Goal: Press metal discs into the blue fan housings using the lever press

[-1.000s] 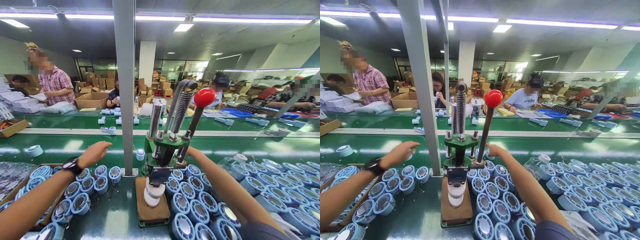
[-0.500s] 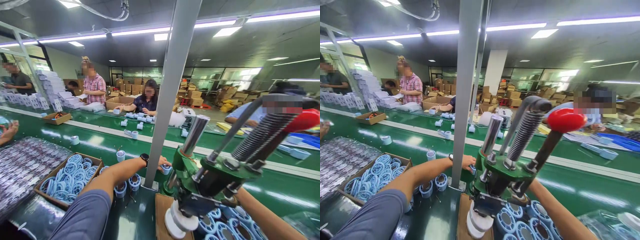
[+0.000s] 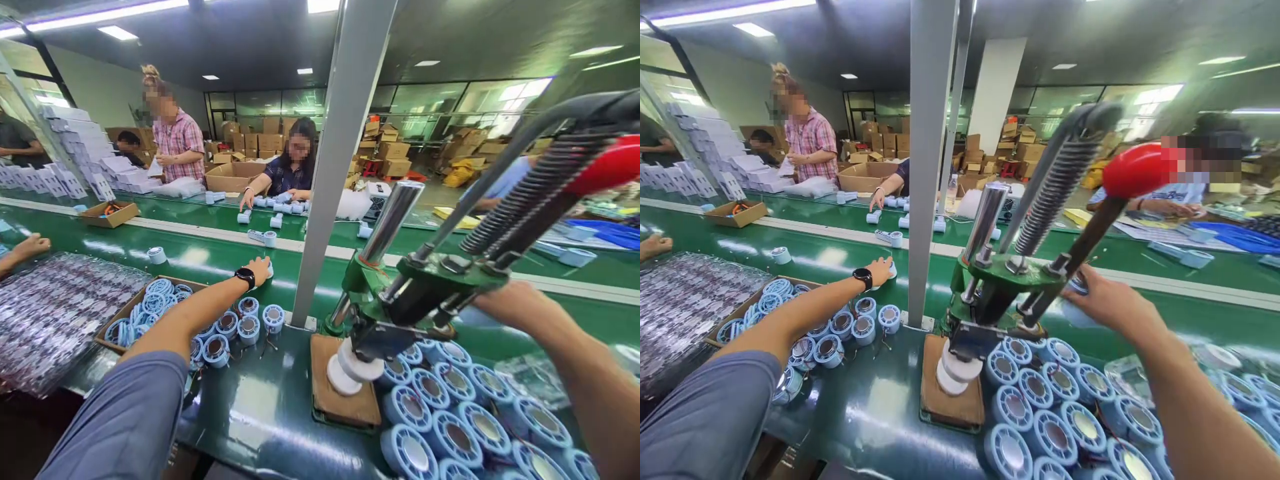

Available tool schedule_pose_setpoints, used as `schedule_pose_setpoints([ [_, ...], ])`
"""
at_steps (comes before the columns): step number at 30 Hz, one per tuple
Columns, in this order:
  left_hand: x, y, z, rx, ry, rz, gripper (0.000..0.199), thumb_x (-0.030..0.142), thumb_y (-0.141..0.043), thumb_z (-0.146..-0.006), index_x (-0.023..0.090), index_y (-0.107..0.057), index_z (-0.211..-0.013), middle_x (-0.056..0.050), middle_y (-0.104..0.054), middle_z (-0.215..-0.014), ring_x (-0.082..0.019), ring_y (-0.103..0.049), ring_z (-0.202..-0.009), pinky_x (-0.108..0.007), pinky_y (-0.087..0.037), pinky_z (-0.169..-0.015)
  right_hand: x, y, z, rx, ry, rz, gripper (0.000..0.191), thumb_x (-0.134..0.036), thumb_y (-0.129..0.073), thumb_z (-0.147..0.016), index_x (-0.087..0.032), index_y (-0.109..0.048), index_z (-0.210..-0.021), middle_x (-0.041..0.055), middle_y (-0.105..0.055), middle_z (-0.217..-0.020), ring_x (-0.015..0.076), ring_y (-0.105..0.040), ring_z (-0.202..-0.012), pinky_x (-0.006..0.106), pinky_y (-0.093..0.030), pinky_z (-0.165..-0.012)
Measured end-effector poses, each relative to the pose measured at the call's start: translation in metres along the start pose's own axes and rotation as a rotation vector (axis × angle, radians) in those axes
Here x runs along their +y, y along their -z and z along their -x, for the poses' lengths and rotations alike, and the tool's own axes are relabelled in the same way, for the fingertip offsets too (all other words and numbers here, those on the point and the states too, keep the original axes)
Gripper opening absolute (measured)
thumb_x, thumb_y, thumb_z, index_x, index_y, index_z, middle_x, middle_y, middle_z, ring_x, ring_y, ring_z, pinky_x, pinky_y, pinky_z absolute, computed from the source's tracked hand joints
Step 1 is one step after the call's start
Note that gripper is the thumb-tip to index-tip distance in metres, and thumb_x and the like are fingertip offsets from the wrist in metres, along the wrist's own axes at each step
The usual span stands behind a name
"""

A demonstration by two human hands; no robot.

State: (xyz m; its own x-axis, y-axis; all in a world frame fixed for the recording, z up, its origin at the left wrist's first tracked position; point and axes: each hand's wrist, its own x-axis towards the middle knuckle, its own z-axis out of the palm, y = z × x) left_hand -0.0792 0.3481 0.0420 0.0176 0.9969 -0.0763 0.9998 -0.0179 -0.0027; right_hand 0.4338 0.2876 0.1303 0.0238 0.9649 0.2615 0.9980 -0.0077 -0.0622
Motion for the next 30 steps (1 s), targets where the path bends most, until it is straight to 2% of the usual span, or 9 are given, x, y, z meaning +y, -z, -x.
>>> schedule_pose_setpoints([
  [3,0.005,0.010,0.007,0.020,0.010,0.010,0.047,0.039,-0.057,-0.096,0.018,-0.047,-0.136,-0.012,-0.054,-0.131,-0.025,-0.059,-0.109,-0.046,-0.053,-0.093,0.017,0.033,0.057,-0.260,-0.116,0.016,0.089,-0.064,-0.069,-0.076,-0.021,-0.042,-0.148,0.0268,-0.069,-0.106,0.0247,-0.069,-0.080,0.042,-0.043,-0.075],
  [6,0.004,0.036,0.017,0.077,0.019,0.017,0.048,0.039,-0.055,-0.097,0.017,-0.044,-0.138,-0.013,-0.053,-0.130,-0.024,-0.060,-0.107,-0.045,-0.053,-0.092,-0.005,0.050,0.148,-0.402,-0.050,-0.163,0.099,-0.080,-0.065,-0.062,-0.040,-0.037,-0.148,0.0203,-0.069,-0.108,0.0260,-0.069,-0.082,0.045,-0.048,-0.076],
  [9,0.002,0.071,0.039,0.142,-0.013,0.019,0.054,0.037,-0.049,-0.099,0.013,-0.033,-0.144,-0.019,-0.049,-0.133,-0.028,-0.059,-0.110,-0.045,-0.050,-0.095,-0.090,0.049,0.229,-0.548,0.146,-0.268,0.077,-0.069,-0.062,-0.072,-0.052,-0.039,-0.143,0.0095,-0.066,-0.124,0.0276,-0.067,-0.103,0.045,-0.052,-0.089],
  [11,0.002,0.089,0.069,0.159,-0.064,0.012,0.054,0.035,-0.049,-0.097,0.012,-0.031,-0.143,-0.021,-0.048,-0.131,-0.030,-0.059,-0.111,-0.043,-0.048,-0.094,-0.166,0.041,0.256,-0.639,0.348,-0.252,0.067,-0.049,-0.060,-0.081,-0.046,-0.040,-0.145,0.0068,-0.063,-0.129,0.0295,-0.064,-0.113,0.046,-0.050,-0.097],
  [15,0.008,0.092,0.164,0.120,-0.164,-0.020,0.045,0.035,-0.056,-0.092,0.020,-0.043,-0.133,-0.015,-0.052,-0.123,-0.030,-0.063,-0.105,-0.040,-0.051,-0.089,-0.287,0.010,0.244,-0.598,0.456,-0.126,0.060,-0.031,-0.059,-0.088,-0.028,-0.043,-0.146,0.0136,-0.066,-0.119,0.0335,-0.065,-0.109,0.041,-0.051,-0.089],
  [18,0.012,0.059,0.241,0.073,-0.173,-0.045,0.041,0.032,-0.059,-0.090,0.022,-0.048,-0.128,-0.014,-0.055,-0.117,-0.028,-0.065,-0.098,-0.037,-0.053,-0.082,-0.325,-0.018,0.217,-0.498,0.363,-0.093,0.055,-0.029,-0.052,-0.095,-0.019,-0.039,-0.147,0.0175,-0.062,-0.121,0.0295,-0.065,-0.107,0.040,-0.052,-0.087],
  [21,0.016,0.014,0.289,0.053,-0.132,-0.052,0.042,0.028,-0.062,-0.088,0.022,-0.051,-0.129,-0.014,-0.058,-0.112,-0.027,-0.066,-0.094,-0.033,-0.054,-0.075,-0.342,-0.038,0.202,-0.444,0.293,-0.091,0.049,-0.035,-0.047,-0.100,-0.016,-0.041,-0.144,0.0149,-0.061,-0.121,0.0226,-0.064,-0.105,0.040,-0.053,-0.089],
  [26,0.024,-0.033,0.297,0.203,-0.022,-0.042,0.051,0.025,-0.054,-0.093,0.020,-0.042,-0.142,-0.018,-0.055,-0.124,-0.033,-0.057,-0.114,-0.042,-0.053,-0.084,-0.363,-0.051,0.200,-0.365,0.198,-0.094,0.048,-0.028,-0.048,-0.096,-0.012,-0.046,-0.141,0.0235,-0.059,-0.119,0.0319,-0.067,-0.101,0.042,-0.053,-0.083],
  [30,0.013,-0.028,0.291,0.355,-0.062,-0.006,0.046,0.032,-0.052,-0.095,0.020,-0.045,-0.140,-0.016,-0.046,-0.140,-0.031,-0.046,-0.126,-0.047,-0.044,-0.101,-0.359,-0.067,0.216,-0.225,0.198,-0.144,0.060,-0.038,-0.051,-0.095,-0.019,-0.034,-0.150,0.0192,-0.054,-0.125,0.0316,-0.064,-0.107,0.039,-0.054,-0.083],
])
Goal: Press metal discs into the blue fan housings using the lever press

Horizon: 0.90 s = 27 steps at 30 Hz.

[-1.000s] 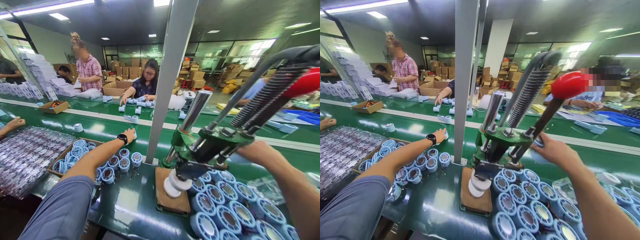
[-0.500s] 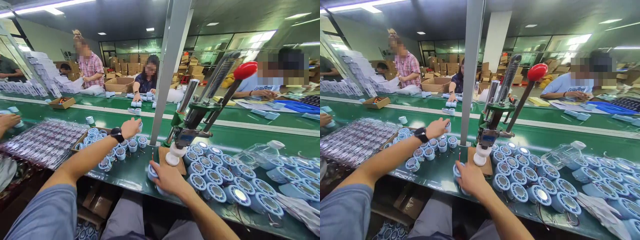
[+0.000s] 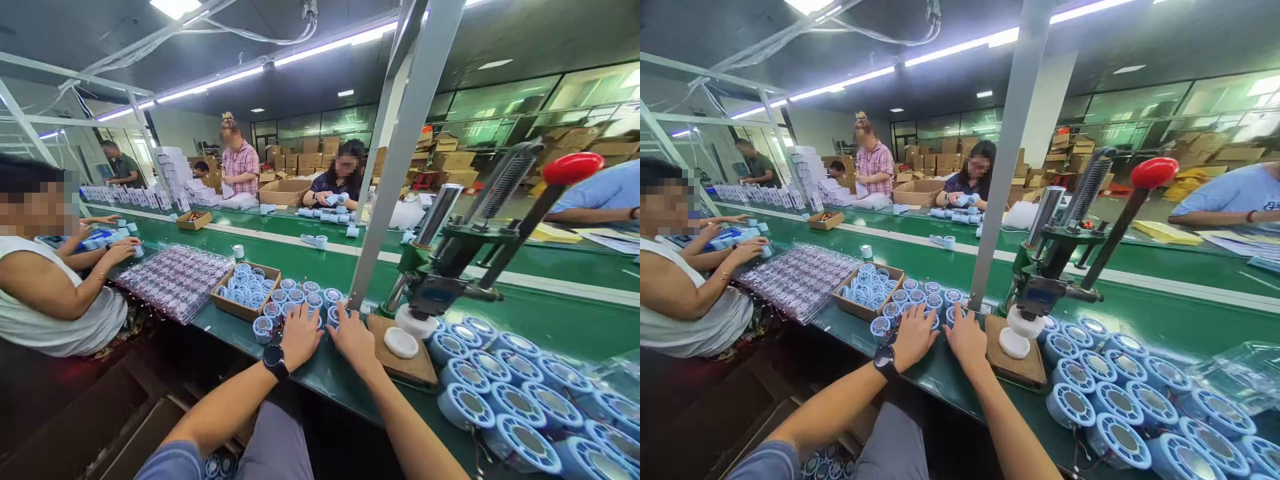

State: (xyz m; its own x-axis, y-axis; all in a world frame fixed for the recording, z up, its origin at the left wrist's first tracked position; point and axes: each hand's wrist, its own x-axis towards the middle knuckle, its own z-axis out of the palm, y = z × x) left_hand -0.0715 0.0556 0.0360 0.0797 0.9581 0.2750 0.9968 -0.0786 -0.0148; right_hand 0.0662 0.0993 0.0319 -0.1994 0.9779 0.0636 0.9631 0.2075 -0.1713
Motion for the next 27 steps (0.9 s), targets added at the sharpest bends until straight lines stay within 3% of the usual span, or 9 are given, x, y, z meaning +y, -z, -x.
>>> schedule_pose_setpoints([
  [2,-0.027,0.014,-0.003,0.043,-0.011,0.039,0.038,0.024,-0.047,-0.097,0.021,-0.052,-0.134,-0.013,-0.052,-0.136,-0.027,-0.049,-0.123,-0.042,-0.043,-0.102,0.012,-0.020,0.010,0.127,0.046,-0.090,0.060,-0.037,-0.056,-0.093,-0.019,-0.037,-0.147,0.0162,-0.053,-0.125,0.0294,-0.063,-0.109,0.037,-0.054,-0.086],
  [5,-0.093,0.038,-0.007,0.018,0.061,0.034,0.038,0.006,-0.042,-0.090,0.015,-0.063,-0.120,-0.014,-0.064,-0.118,-0.025,-0.058,-0.110,-0.038,-0.046,-0.096,0.034,-0.054,0.030,0.348,0.139,-0.280,0.049,-0.033,-0.059,-0.090,-0.016,-0.047,-0.134,0.0150,-0.053,-0.125,0.0278,-0.061,-0.111,0.039,-0.053,-0.092],
  [9,-0.178,0.051,-0.009,-0.064,0.123,0.021,0.026,0.006,-0.052,-0.081,0.013,-0.071,-0.097,-0.014,-0.070,-0.098,-0.028,-0.063,-0.097,-0.038,-0.048,-0.090,0.059,-0.082,0.064,0.508,0.273,-0.463,0.033,-0.037,-0.051,-0.095,-0.018,-0.054,-0.122,0.0128,-0.056,-0.124,0.0251,-0.061,-0.110,0.041,-0.054,-0.094],
  [13,-0.205,0.054,-0.006,-0.055,0.128,0.036,0.018,0.014,-0.054,-0.082,0.015,-0.071,-0.089,-0.012,-0.072,-0.095,-0.028,-0.064,-0.096,-0.037,-0.048,-0.091,0.078,-0.080,0.091,0.532,0.338,-0.532,0.030,-0.036,-0.054,-0.095,-0.022,-0.058,-0.121,0.0108,-0.058,-0.130,0.0238,-0.060,-0.117,0.040,-0.054,-0.098],
  [16,-0.169,0.055,0.002,0.197,0.127,0.079,0.027,0.021,-0.046,-0.092,0.012,-0.069,-0.100,-0.015,-0.069,-0.104,-0.030,-0.061,-0.104,-0.043,-0.047,-0.095,0.091,-0.072,0.100,0.501,0.322,-0.569,0.029,-0.031,-0.058,-0.092,-0.022,-0.062,-0.119,0.0110,-0.058,-0.130,0.0231,-0.061,-0.117,0.037,-0.055,-0.097],
  [19,-0.090,0.035,0.021,0.467,-0.130,0.321,0.020,0.022,-0.051,-0.094,0.018,-0.070,-0.099,-0.008,-0.068,-0.098,-0.022,-0.063,-0.094,-0.035,-0.052,-0.088,0.101,-0.065,0.104,0.460,0.326,-0.632,0.030,-0.026,-0.061,-0.089,-0.022,-0.064,-0.118,0.0105,-0.060,-0.124,0.0202,-0.063,-0.111,0.031,-0.056,-0.093],
  [22,-0.008,-0.007,0.041,0.318,-0.462,0.544,0.026,0.012,-0.048,-0.094,0.022,-0.071,-0.100,-0.006,-0.067,-0.098,-0.018,-0.062,-0.094,-0.031,-0.054,-0.085,0.108,-0.061,0.107,0.435,0.323,-0.679,0.032,-0.024,-0.062,-0.087,-0.022,-0.064,-0.118,0.0105,-0.060,-0.122,0.0192,-0.063,-0.110,0.030,-0.056,-0.093],
  [24,0.024,-0.036,0.047,0.247,-0.466,0.613,0.033,0.006,-0.044,-0.092,0.022,-0.072,-0.099,-0.007,-0.066,-0.107,-0.019,-0.060,-0.101,-0.033,-0.055,-0.087,0.112,-0.059,0.110,0.428,0.313,-0.692,0.032,-0.023,-0.062,-0.086,-0.022,-0.064,-0.118,0.0110,-0.060,-0.123,0.0195,-0.063,-0.112,0.030,-0.055,-0.094],
  [27,0.036,-0.060,0.044,0.153,-0.336,0.648,0.046,-0.001,-0.035,-0.089,0.022,-0.071,-0.106,-0.009,-0.061,-0.124,-0.021,-0.055,-0.115,-0.039,-0.054,-0.093,0.120,-0.058,0.117,0.418,0.308,-0.703,0.033,-0.022,-0.062,-0.086,-0.022,-0.064,-0.119,0.0115,-0.059,-0.125,0.0199,-0.062,-0.114,0.030,-0.055,-0.095],
])
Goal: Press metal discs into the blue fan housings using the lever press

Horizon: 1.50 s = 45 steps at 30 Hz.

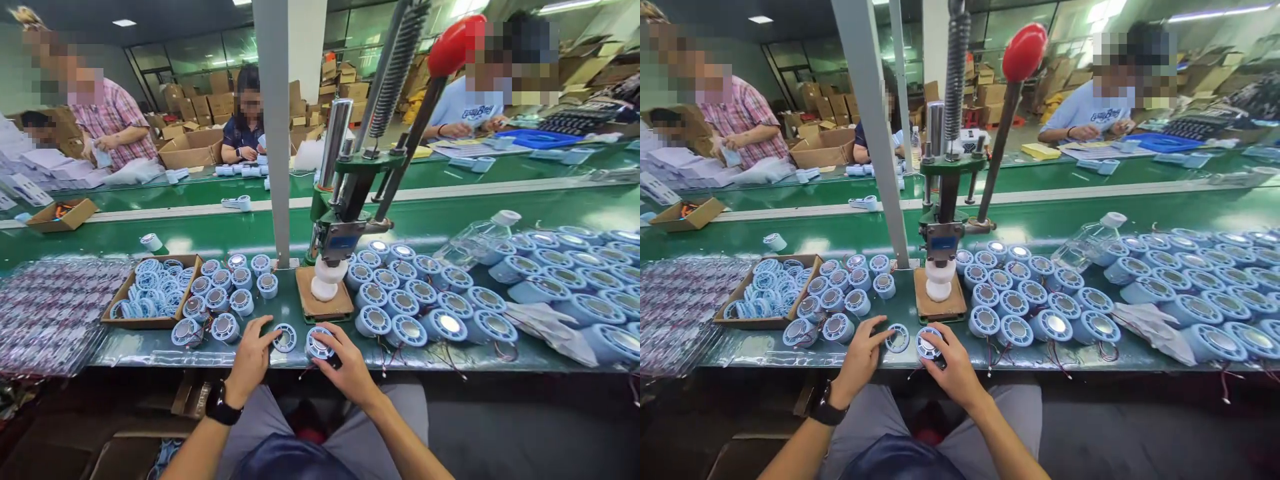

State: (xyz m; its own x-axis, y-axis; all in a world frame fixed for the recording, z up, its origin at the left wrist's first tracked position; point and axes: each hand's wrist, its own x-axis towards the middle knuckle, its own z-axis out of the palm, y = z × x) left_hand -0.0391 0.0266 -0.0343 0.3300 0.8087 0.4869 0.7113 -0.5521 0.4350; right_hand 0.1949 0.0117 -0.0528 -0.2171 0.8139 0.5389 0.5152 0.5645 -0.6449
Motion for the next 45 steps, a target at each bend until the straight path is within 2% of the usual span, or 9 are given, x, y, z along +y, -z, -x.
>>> schedule_pose_setpoints([
  [2,-0.004,-0.001,-0.001,-0.044,0.082,0.006,0.044,0.003,-0.037,-0.091,0.021,-0.067,-0.116,-0.010,-0.059,-0.127,-0.023,-0.053,-0.119,-0.043,-0.051,-0.098,0.003,0.005,0.003,0.001,-0.004,-0.005,0.034,-0.021,-0.062,-0.086,-0.022,-0.064,-0.120,0.0114,-0.058,-0.126,0.0199,-0.061,-0.115,0.030,-0.055,-0.095],
  [4,-0.002,0.000,-0.002,-0.097,0.141,-0.013,0.037,0.016,-0.051,-0.092,0.021,-0.060,-0.127,-0.011,-0.058,-0.128,-0.026,-0.051,-0.120,-0.048,-0.048,-0.101,0.005,0.009,0.006,0.003,-0.012,-0.006,0.035,-0.021,-0.062,-0.086,-0.024,-0.065,-0.121,0.0113,-0.057,-0.127,0.0201,-0.061,-0.115,0.031,-0.055,-0.095],
  [8,0.009,-0.002,-0.003,-0.145,0.224,-0.055,0.054,0.028,-0.072,-0.082,0.021,-0.056,-0.133,-0.011,-0.060,-0.128,-0.033,-0.052,-0.120,-0.055,-0.044,-0.102,0.004,0.010,0.008,-0.003,-0.050,-0.006,0.039,-0.021,-0.063,-0.085,-0.025,-0.064,-0.124,0.0106,-0.059,-0.125,0.0206,-0.062,-0.114,0.032,-0.056,-0.094],
  [13,0.028,-0.001,-0.011,-0.013,0.282,0.164,0.056,0.026,-0.072,-0.082,0.021,-0.051,-0.133,-0.010,-0.063,-0.125,-0.027,-0.061,-0.112,-0.046,-0.051,-0.098,-0.009,-0.020,0.005,0.127,-0.161,0.019,0.064,-0.021,-0.066,-0.081,-0.019,-0.046,-0.142,0.0116,-0.064,-0.125,0.0220,-0.064,-0.115,0.036,-0.055,-0.099],
  [19,0.052,-0.001,-0.025,-0.045,0.230,0.131,0.071,0.012,-0.073,-0.075,0.023,-0.043,-0.139,-0.009,-0.061,-0.126,-0.027,-0.058,-0.117,-0.045,-0.050,-0.101,-0.017,-0.057,0.000,0.247,-0.181,0.040,0.067,-0.018,-0.064,-0.081,-0.017,-0.043,-0.144,0.0132,-0.064,-0.126,0.0229,-0.065,-0.114,0.036,-0.058,-0.095],
  [26,0.059,-0.009,-0.023,-0.023,0.409,0.217,0.068,0.008,-0.068,-0.074,0.024,-0.045,-0.136,-0.007,-0.059,-0.119,-0.026,-0.057,-0.115,-0.045,-0.050,-0.100,-0.020,-0.056,-0.001,0.250,-0.177,0.029,0.077,-0.023,-0.066,-0.084,-0.018,-0.030,-0.152,0.0128,-0.066,-0.121,0.0214,-0.067,-0.109,0.034,-0.058,-0.092],
  [31,0.065,-0.028,-0.011,0.033,0.489,0.303,0.055,0.017,-0.057,-0.085,0.019,-0.043,-0.138,-0.014,-0.052,-0.131,-0.027,-0.052,-0.125,-0.048,-0.045,-0.107,-0.024,-0.045,-0.007,0.146,-0.098,0.124,0.052,-0.017,-0.058,-0.087,-0.017,-0.051,-0.138,0.0137,-0.064,-0.123,0.0228,-0.063,-0.113,0.038,-0.056,-0.096],
  [36,0.060,-0.040,-0.004,0.012,0.520,0.382,0.049,0.026,-0.054,-0.091,0.018,-0.041,-0.137,-0.016,-0.054,-0.136,-0.029,-0.054,-0.125,-0.051,-0.044,-0.107,-0.020,-0.026,-0.015,-0.052,-0.055,0.233,0.059,-0.002,-0.047,-0.076,-0.015,-0.055,-0.133,0.0116,-0.065,-0.120,0.0231,-0.064,-0.106,0.038,-0.058,-0.088],
  [45,0.060,-0.037,-0.002,-0.020,0.444,0.329,0.047,0.025,-0.048,-0.094,0.016,-0.038,-0.139,-0.018,-0.048,-0.143,-0.029,-0.047,-0.134,-0.054,-0.040,-0.111,-0.022,-0.041,-0.003,0.117,-0.105,0.232,0.067,-0.007,-0.045,-0.082,-0.016,-0.039,-0.148,0.0130,-0.067,-0.111,0.0223,-0.065,-0.094,0.038,-0.056,-0.082],
])
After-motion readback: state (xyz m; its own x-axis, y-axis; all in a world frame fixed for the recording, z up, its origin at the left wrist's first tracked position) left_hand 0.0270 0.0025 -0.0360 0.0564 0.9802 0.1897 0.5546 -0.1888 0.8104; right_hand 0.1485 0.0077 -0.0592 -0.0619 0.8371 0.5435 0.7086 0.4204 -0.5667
